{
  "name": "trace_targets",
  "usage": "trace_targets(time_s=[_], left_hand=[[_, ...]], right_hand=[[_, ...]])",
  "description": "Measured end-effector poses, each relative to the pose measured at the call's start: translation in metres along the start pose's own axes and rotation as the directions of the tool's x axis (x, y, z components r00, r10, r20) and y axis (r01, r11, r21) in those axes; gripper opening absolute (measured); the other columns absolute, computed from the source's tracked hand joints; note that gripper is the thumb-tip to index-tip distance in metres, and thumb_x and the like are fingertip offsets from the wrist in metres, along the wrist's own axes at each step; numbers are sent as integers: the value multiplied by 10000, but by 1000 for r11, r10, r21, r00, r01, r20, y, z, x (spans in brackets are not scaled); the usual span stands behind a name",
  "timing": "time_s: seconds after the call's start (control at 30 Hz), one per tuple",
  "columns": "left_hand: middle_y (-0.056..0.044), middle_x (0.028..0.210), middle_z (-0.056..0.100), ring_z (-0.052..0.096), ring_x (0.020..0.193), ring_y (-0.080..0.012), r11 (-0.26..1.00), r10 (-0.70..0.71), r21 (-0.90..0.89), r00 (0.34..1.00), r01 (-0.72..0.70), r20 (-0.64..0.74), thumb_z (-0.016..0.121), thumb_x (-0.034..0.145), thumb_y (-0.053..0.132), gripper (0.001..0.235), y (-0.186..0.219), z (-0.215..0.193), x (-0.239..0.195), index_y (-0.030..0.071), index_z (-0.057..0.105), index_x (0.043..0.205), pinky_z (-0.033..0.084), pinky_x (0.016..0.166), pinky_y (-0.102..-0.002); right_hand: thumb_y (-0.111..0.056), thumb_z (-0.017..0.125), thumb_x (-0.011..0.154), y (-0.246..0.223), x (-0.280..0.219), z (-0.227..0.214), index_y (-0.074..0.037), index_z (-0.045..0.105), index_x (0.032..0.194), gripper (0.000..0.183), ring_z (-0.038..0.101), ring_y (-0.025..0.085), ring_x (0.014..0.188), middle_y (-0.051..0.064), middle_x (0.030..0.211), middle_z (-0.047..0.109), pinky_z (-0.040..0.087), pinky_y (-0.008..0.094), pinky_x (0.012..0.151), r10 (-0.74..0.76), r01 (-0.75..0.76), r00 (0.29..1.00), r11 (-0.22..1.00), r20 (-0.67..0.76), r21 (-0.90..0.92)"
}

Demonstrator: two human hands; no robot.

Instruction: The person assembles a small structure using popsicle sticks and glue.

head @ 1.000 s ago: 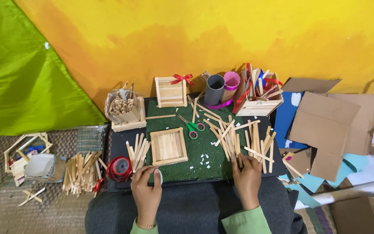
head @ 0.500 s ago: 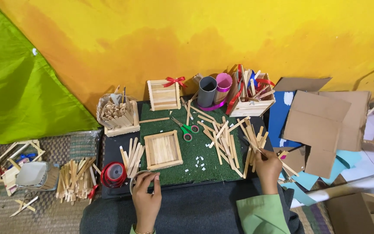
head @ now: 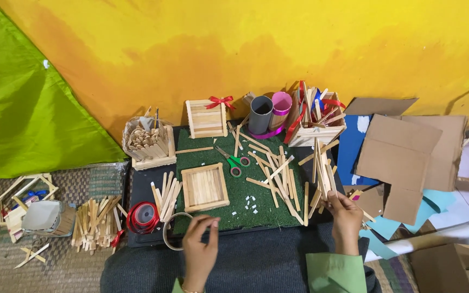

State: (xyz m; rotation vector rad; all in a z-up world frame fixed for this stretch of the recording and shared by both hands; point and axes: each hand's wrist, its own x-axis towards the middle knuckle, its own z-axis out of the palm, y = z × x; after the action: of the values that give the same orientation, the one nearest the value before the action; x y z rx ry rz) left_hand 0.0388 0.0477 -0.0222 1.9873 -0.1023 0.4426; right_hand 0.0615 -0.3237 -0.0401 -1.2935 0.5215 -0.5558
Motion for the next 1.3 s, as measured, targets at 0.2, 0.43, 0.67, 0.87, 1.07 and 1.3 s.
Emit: trace_targets(time_s=[0.2, 0.43, 0.67, 0.87, 1.07, 1.3], left_hand=[[-132, 1167, 745, 732, 1093, -251, 906, 32, -418, 971, 73, 238, 593, 964, 160, 377, 31, 43, 5, 70, 598, 1330, 623, 969, -353], [-234, 1536, 453, 456, 1439, -384, 194, 0, -906, 923, 377, 384, 567, 960, 191, 674, 52, 59, 14, 73, 267, 1552, 422, 1129, -483], [-274, 1615, 337, 346, 1504, -366, -23, 74, -893, 892, 449, 446, 453, 931, 47, 716, 50, 24, 5, 59, 190, 1597, 404, 1148, -474], [-177, 1698, 219, 190, 1578, -275, -3, 215, -838, 819, 545, 532, 455, 856, 48, 844, 54, 6, -7, 112, 137, 1635, 297, 1206, -435], [-204, 1697, 205, 157, 1579, -319, -40, 233, -837, 820, 545, 523, 456, 810, 53, 918, 44, 3, -13, 186, 117, 1653, 206, 1253, -465], [-217, 1541, 478, 466, 1442, -329, 24, -22, -783, 783, 622, 621, 446, 863, 98, 714, 39, -1, -15, 37, 319, 1563, 500, 1093, -489]], right_hand=[[-41, 719, 912, -29, -80, 56, -5, 759, 1111, 206, 578, 91, 569, 79, 840, 757, 423, 207, 466, -460, 481, 873, 756, 164, -444], [-39, 782, 736, -18, -179, 108, -49, 771, 1056, 321, 712, 234, 1006, 81, 1127, 698, 588, 314, 856, -515, 767, 631, 526, 580, -367], [-96, 885, 695, -22, -187, 100, -61, 814, 1127, 439, 675, 213, 1035, 84, 1118, 651, 601, 328, 917, -263, 542, 661, 815, 703, -205], [-47, 862, 715, -20, -193, 104, -25, 787, 1068, 361, 730, 138, 772, 75, 980, 762, 637, 246, 714, -226, 418, 776, 883, 589, -213], [0, 809, 798, 6, -191, 97, 54, 833, 998, 209, 687, 130, 667, 110, 820, 807, 542, 221, 609, 37, 94, 837, 973, 545, -211], [24, 677, 904, 8, -185, 96, 147, 735, 1047, 198, 720, 254, 642, 230, 798, 784, 624, 344, 642, 225, -213, 837, 974, 500, -82]])
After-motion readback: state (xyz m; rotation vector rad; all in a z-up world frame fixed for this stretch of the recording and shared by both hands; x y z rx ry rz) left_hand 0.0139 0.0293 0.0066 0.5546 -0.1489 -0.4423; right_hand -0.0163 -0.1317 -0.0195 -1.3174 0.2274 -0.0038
